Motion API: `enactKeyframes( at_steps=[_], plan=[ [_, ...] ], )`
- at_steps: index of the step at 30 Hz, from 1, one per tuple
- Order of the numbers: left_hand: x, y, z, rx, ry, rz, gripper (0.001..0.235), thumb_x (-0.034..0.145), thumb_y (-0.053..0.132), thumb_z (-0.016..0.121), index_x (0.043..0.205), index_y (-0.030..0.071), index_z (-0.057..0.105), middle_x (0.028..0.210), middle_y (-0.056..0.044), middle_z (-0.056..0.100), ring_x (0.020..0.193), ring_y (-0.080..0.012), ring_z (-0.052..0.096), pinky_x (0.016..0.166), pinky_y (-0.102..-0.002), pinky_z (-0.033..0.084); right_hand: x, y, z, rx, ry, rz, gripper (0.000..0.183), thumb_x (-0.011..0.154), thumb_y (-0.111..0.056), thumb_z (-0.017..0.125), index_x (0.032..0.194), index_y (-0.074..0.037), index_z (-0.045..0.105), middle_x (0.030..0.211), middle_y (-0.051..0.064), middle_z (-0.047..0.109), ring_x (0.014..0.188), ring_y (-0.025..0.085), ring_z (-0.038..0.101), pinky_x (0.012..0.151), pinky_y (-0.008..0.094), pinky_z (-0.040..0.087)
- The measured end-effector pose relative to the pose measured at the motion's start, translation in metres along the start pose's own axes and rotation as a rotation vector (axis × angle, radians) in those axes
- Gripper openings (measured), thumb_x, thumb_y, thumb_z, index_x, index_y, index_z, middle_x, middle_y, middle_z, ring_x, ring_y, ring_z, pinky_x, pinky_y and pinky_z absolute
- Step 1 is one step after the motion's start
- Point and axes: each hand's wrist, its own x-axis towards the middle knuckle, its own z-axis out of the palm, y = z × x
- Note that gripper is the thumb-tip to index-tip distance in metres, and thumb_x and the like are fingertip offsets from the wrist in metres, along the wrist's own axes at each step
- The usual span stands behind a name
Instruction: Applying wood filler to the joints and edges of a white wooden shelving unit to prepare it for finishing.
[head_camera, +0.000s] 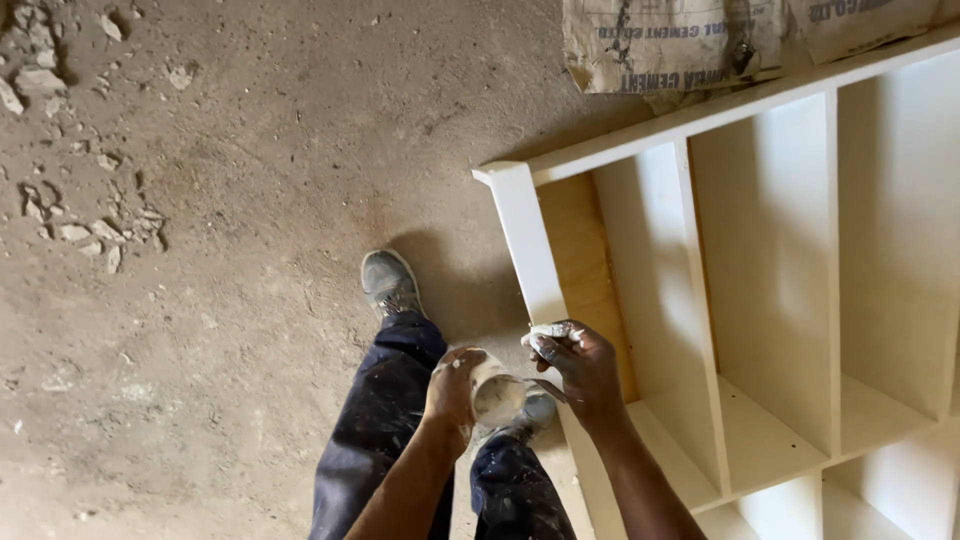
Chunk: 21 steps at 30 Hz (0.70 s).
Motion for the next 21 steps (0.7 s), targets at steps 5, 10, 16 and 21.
enactKeyframes(
  at_steps=[5, 10, 16, 21],
  plan=[
    [0.007, 0.078, -0.026, 0.050, 0.034, 0.078, 0.032, 0.084, 0.016, 0.071, 0.115, 0.012, 0.075, 0.118, -0.006, 0.073, 0.105, -0.0242, 0.067, 0.085, -0.040, 0.051, 0.018, -0.059, 0.064, 0.008, -0.005, -0.054, 0.027, 0.082, -0.016, 0.080, 0.098, 0.005, 0.075, 0.081, 0.013, 0.077, 0.073, 0.018, 0.069, 0.064, 0.030, 0.056],
    [0.008, 0.141, -0.042, -0.118, 0.034, 0.037, 0.031, 0.083, 0.015, 0.069, 0.115, 0.017, 0.072, 0.121, -0.005, 0.070, 0.110, -0.0238, 0.066, 0.088, -0.039, 0.051, 0.031, -0.107, 0.124, -0.011, 0.027, 0.058, 0.029, 0.081, -0.010, 0.080, 0.106, 0.003, 0.078, 0.093, 0.015, 0.081, 0.086, 0.021, 0.076, 0.077, 0.032, 0.062],
    [-0.016, 0.196, -0.037, -0.194, 0.109, -0.038, 0.039, 0.081, 0.012, 0.071, 0.119, 0.014, 0.075, 0.119, -0.013, 0.073, 0.102, -0.0312, 0.068, 0.079, -0.040, 0.053, 0.047, -0.132, 0.151, -0.017, 0.012, 0.134, 0.032, 0.079, -0.008, 0.080, 0.106, 0.008, 0.079, 0.093, 0.019, 0.083, 0.084, 0.024, 0.077, 0.077, 0.035, 0.063],
    [0.017, 0.186, -0.048, 0.068, -0.010, 0.017, 0.031, 0.091, 0.017, 0.059, 0.118, 0.014, 0.073, 0.135, -0.003, 0.067, 0.128, -0.0216, 0.060, 0.095, -0.037, 0.051, 0.059, -0.136, 0.150, -0.082, 0.020, 0.125, 0.009, 0.084, -0.001, 0.076, 0.090, 0.005, 0.079, 0.080, 0.015, 0.079, 0.075, 0.020, 0.072, 0.072, 0.033, 0.061]
  ],
)
